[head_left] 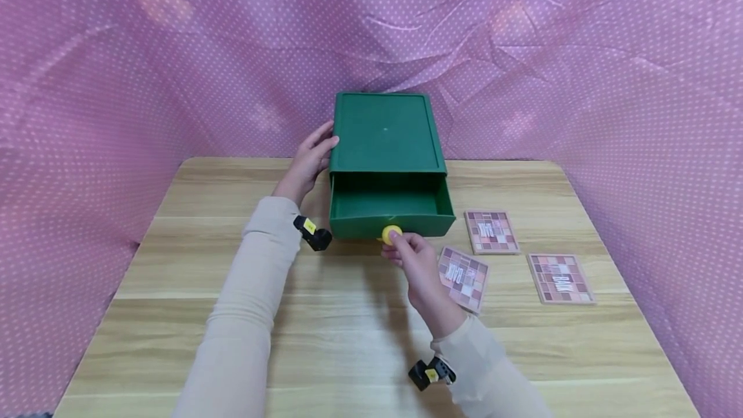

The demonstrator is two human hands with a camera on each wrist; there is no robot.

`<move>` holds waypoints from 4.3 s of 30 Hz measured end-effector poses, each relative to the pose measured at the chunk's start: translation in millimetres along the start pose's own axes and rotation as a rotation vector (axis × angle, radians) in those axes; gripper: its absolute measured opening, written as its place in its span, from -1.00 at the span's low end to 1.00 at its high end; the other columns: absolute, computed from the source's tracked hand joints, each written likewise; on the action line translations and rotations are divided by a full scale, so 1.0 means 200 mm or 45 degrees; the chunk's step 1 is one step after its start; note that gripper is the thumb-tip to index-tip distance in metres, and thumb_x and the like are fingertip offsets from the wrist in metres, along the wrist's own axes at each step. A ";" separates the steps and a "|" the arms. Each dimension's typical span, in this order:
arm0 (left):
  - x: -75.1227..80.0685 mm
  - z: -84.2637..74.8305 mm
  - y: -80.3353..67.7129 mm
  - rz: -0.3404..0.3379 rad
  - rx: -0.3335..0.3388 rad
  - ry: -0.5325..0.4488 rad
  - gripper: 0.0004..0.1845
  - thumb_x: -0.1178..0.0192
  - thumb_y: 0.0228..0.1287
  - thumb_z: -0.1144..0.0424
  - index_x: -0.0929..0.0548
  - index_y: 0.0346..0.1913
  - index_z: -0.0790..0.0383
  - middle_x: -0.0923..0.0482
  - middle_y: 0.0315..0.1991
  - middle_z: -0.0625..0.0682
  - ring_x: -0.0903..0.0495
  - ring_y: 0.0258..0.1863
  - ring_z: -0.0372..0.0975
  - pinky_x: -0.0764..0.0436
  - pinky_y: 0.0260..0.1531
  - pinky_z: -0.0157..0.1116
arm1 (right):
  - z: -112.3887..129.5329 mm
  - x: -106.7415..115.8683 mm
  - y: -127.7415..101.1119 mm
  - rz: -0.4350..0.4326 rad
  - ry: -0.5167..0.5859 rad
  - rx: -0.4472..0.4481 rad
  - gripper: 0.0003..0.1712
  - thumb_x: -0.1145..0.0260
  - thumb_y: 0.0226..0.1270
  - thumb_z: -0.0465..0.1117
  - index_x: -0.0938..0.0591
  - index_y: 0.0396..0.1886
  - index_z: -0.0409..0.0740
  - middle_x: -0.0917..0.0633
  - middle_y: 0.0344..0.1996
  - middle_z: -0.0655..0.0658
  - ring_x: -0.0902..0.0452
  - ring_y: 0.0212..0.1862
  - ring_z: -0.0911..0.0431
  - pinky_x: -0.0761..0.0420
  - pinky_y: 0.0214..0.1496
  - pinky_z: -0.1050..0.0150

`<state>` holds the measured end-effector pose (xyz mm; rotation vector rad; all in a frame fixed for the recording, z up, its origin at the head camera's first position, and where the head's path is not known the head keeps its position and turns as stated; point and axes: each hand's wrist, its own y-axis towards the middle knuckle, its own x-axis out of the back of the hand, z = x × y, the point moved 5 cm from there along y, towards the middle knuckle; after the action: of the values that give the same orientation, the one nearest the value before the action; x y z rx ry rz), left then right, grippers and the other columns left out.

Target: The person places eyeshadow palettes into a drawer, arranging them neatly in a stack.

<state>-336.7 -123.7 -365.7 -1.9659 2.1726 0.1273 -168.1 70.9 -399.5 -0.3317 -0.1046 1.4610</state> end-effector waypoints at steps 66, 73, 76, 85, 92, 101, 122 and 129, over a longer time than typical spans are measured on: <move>0.00 0.01 0.03 0.002 -0.019 0.003 -0.46 -0.07 0.20 0.20 -0.23 0.25 0.02 -0.16 0.22 -0.04 -0.36 0.01 -0.14 -0.42 -0.12 -0.29 | -0.17 0.22 -0.17 0.339 -0.141 0.143 -0.67 -0.17 0.17 -0.30 -0.43 -0.16 -0.50 -0.54 -0.32 -0.29 -0.50 -0.25 -0.02 -0.48 -0.13 0.19; -0.01 0.00 0.00 0.007 -0.016 0.006 -0.46 -0.08 0.19 0.19 -0.23 0.25 0.01 -0.16 0.21 -0.04 -0.33 0.03 -0.15 -0.40 -0.08 -0.27 | -0.20 0.34 -0.15 0.442 -0.410 0.176 -0.58 -0.21 0.14 -0.23 -0.42 -0.04 -0.39 -0.52 -0.17 -0.23 -0.39 -0.06 -0.12 -0.42 -0.05 0.22; -0.01 0.00 -0.01 0.004 -0.009 0.010 -0.45 -0.09 0.18 0.17 -0.23 0.24 0.00 -0.16 0.21 -0.04 -0.33 0.03 -0.15 -0.38 -0.07 -0.26 | -0.18 0.41 -0.13 0.446 -0.540 0.219 -0.52 -0.24 0.11 -0.20 -0.39 0.00 -0.37 -0.49 -0.12 -0.25 -0.37 -0.04 -0.11 -0.41 -0.04 0.21; -0.01 0.01 -0.03 -0.004 0.002 0.015 -0.44 -0.09 0.18 0.17 -0.22 0.25 0.02 -0.18 0.20 -0.04 -0.34 0.00 -0.14 -0.37 -0.06 -0.24 | -0.15 0.67 -0.02 0.275 -0.885 0.291 -0.22 -0.31 0.01 -0.02 -0.24 0.20 -0.21 -0.30 0.11 -0.31 -0.19 0.10 -0.20 -0.24 0.05 -0.10; 0.00 0.01 -0.02 -0.004 0.012 0.024 -0.45 -0.10 0.17 0.15 -0.24 0.24 -0.02 -0.18 0.20 -0.05 -0.35 0.01 -0.15 -0.38 -0.07 -0.24 | -0.19 0.82 0.07 0.180 -1.048 0.282 -0.02 -0.36 -0.06 -0.02 -0.07 0.26 -0.33 -0.12 0.19 -0.41 -0.03 0.15 -0.31 -0.13 0.08 -0.16; 0.01 0.00 0.00 0.006 0.008 0.011 -0.43 -0.09 0.17 0.17 -0.21 0.26 0.04 -0.17 0.20 -0.03 -0.35 -0.01 -0.12 -0.40 -0.09 -0.26 | -0.29 0.87 0.12 0.208 -1.139 0.296 0.25 -0.44 -0.23 0.04 0.13 0.28 -0.39 0.03 0.22 -0.45 0.12 0.20 -0.30 0.02 0.13 -0.17; 0.02 0.00 0.01 0.011 0.003 0.008 -0.47 -0.07 0.19 0.18 -0.25 0.24 -0.01 -0.18 0.20 -0.05 -0.37 -0.02 -0.14 -0.37 -0.07 -0.22 | -0.43 0.87 0.14 0.214 -1.341 0.378 0.41 -0.51 -0.42 0.07 0.18 0.26 -0.46 0.15 0.24 -0.44 0.25 0.25 -0.22 0.09 0.20 -0.05; 0.01 0.00 0.00 0.011 0.000 0.006 -0.48 -0.07 0.19 0.17 -0.25 0.24 -0.01 -0.17 0.21 -0.05 -0.36 -0.01 -0.15 -0.39 -0.08 -0.24 | -0.42 0.88 0.14 0.220 -1.351 0.387 0.38 -0.52 -0.42 0.03 0.15 0.24 -0.51 0.11 0.22 -0.48 0.20 0.22 -0.28 0.07 0.18 -0.08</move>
<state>-337.1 -126.1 -367.0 -1.9591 2.1836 0.1239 -151.7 232.7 -509.5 0.7245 -0.7070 1.6608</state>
